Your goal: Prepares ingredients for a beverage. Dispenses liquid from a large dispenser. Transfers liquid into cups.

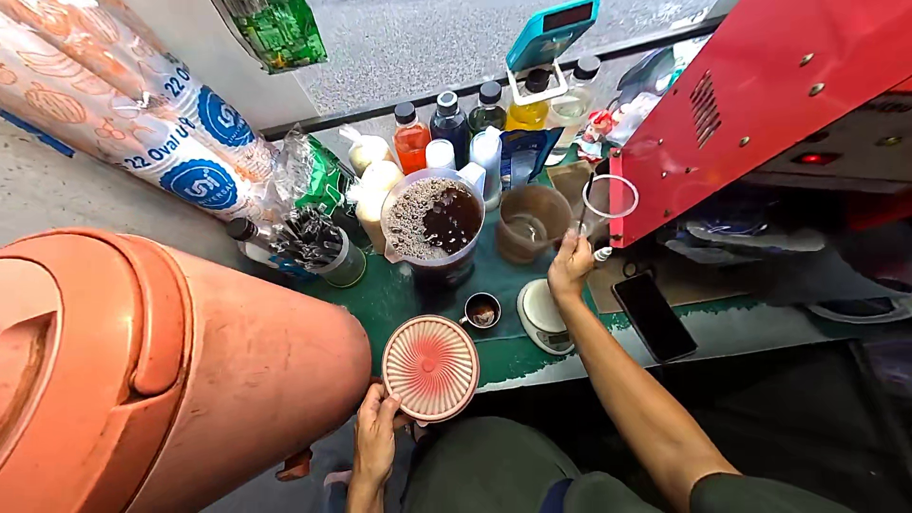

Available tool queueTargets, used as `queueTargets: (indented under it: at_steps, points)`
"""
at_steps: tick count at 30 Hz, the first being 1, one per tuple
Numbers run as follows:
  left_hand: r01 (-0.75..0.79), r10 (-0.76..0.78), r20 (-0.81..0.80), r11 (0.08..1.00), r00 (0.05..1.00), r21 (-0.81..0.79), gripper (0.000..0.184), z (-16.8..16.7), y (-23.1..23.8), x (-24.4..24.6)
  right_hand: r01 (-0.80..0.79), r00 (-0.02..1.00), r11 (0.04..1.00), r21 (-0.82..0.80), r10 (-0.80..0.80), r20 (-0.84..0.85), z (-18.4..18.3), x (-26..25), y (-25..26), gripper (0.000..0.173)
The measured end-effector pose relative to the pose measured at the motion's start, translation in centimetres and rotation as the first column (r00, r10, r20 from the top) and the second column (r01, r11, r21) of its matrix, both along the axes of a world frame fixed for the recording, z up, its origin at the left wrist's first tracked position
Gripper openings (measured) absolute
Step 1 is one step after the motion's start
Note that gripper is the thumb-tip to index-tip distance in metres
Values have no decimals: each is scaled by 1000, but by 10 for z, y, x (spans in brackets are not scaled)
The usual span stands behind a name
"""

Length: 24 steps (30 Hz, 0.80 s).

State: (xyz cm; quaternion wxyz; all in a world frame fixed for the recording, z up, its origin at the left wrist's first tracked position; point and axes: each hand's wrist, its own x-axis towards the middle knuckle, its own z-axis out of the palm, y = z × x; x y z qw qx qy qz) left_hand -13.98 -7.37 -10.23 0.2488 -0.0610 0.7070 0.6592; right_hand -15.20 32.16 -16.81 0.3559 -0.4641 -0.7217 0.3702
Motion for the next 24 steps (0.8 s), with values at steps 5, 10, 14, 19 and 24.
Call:
queueTargets:
  at_steps: [5, 10, 14, 19, 24]
  points:
    - [48, -46, -32, 997, 998, 55, 12, 16, 5, -5, -106, 993, 974, 201, 94, 71, 16, 27, 1, 47]
    - [84, -80, -74, 995, 994, 61, 11, 25, 1, -15, -613, 785, 771, 169, 573, 233, 23, 73, -36, 42]
    - [120, -115, -111, 992, 987, 37, 11, 26, 2, -26, -677, 714, 709, 197, 568, 409, 5, 88, -50, 49]
    - [140, -135, -171, 990, 976, 13, 7, 27, 2, -30, -527, 623, 850, -27, 407, 668, 14, 115, -29, 98]
    - [193, -176, -158, 976, 972, 98, 9, 38, 1, -27, -490, 533, 858, -155, 436, 725, 5, 123, -45, 123]
